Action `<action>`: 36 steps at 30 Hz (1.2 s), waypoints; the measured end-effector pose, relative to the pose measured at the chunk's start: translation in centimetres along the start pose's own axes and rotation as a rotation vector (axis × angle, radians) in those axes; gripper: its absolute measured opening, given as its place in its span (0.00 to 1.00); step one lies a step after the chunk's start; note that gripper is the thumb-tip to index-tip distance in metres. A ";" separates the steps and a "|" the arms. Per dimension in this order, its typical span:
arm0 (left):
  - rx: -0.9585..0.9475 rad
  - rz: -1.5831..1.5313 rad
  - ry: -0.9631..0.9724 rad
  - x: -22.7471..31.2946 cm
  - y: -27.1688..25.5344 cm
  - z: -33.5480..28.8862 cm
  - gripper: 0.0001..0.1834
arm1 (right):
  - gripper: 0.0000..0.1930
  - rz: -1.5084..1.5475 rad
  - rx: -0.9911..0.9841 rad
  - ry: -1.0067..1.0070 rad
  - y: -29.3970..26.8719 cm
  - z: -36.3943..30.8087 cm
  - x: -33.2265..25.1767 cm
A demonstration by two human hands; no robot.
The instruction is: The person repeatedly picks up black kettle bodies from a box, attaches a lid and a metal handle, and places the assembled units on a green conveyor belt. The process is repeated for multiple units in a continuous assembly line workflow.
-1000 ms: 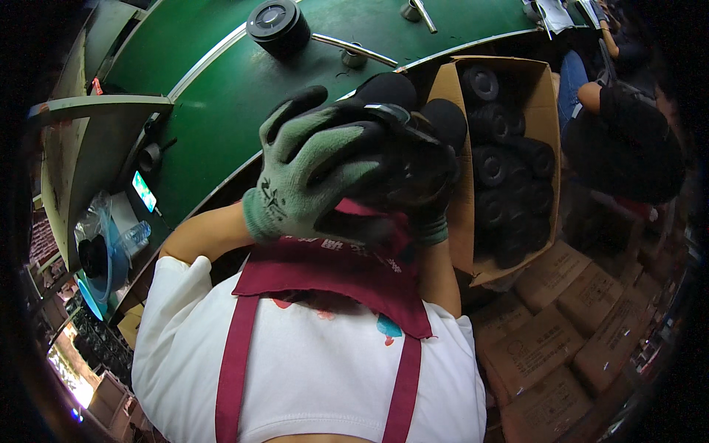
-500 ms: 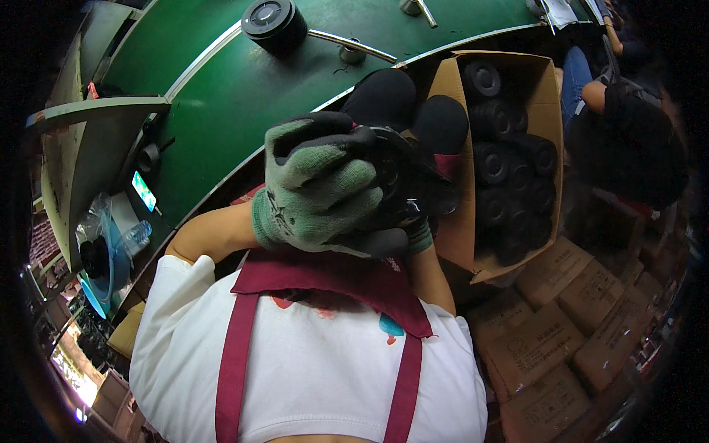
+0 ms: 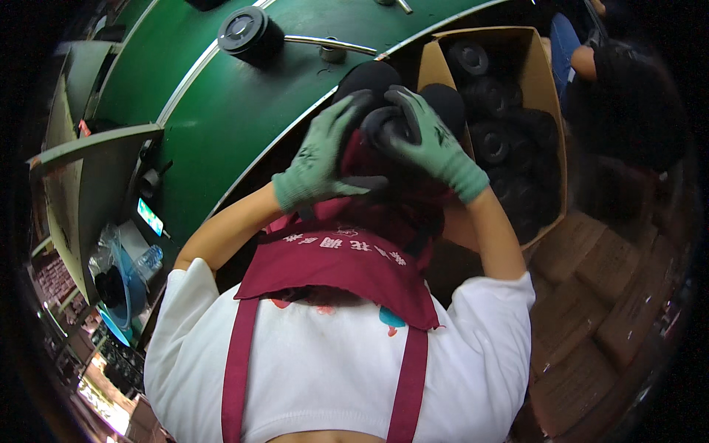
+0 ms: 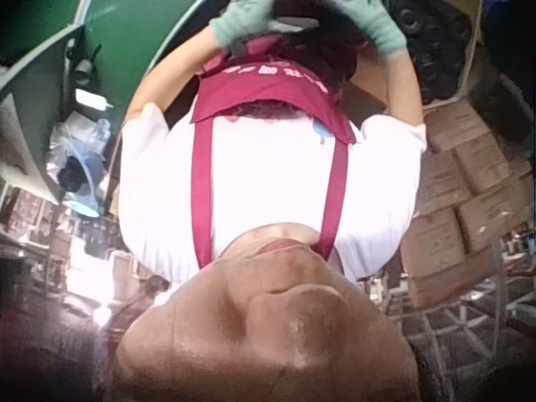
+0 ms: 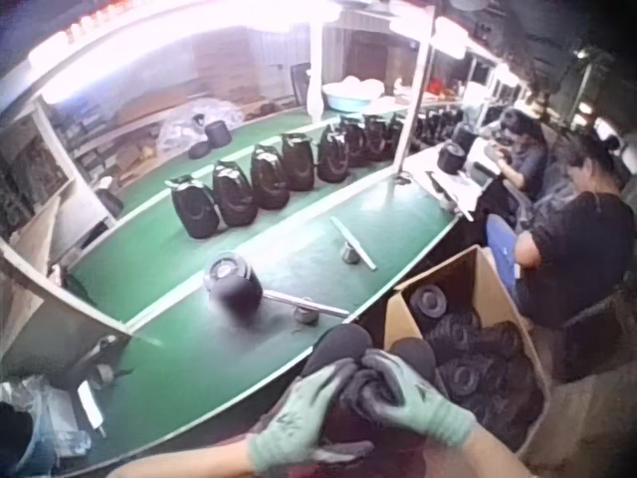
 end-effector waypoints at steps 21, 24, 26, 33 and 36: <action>0.064 -0.194 0.015 -3.4 4.2 0.2 0.40 | 0.23 0.334 0.290 0.151 -1.8 11.1 10.2; 0.063 -0.490 -0.096 -4.2 3.5 0.5 0.41 | 0.31 -0.450 -0.126 0.379 4.7 19.7 13.1; 0.101 -0.397 -0.148 -5.8 1.1 0.3 0.40 | 0.28 -0.340 -0.076 0.383 5.3 19.7 15.2; 0.191 0.338 0.037 -0.6 -9.3 8.4 0.29 | 0.24 0.304 0.040 0.237 -5.4 3.7 9.2; -0.282 0.360 0.067 -0.1 -2.7 12.0 0.25 | 0.22 0.114 -0.163 0.391 -4.3 -0.3 5.6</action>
Point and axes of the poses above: each hand's wrist, its own z-axis towards the middle knuckle, its own y-axis out of the palm, x = y × z, the point moved 10 cm from there along z, towards the middle knuckle, and after that the axes turned 13 degrees about -x, right-handed, at the moved point
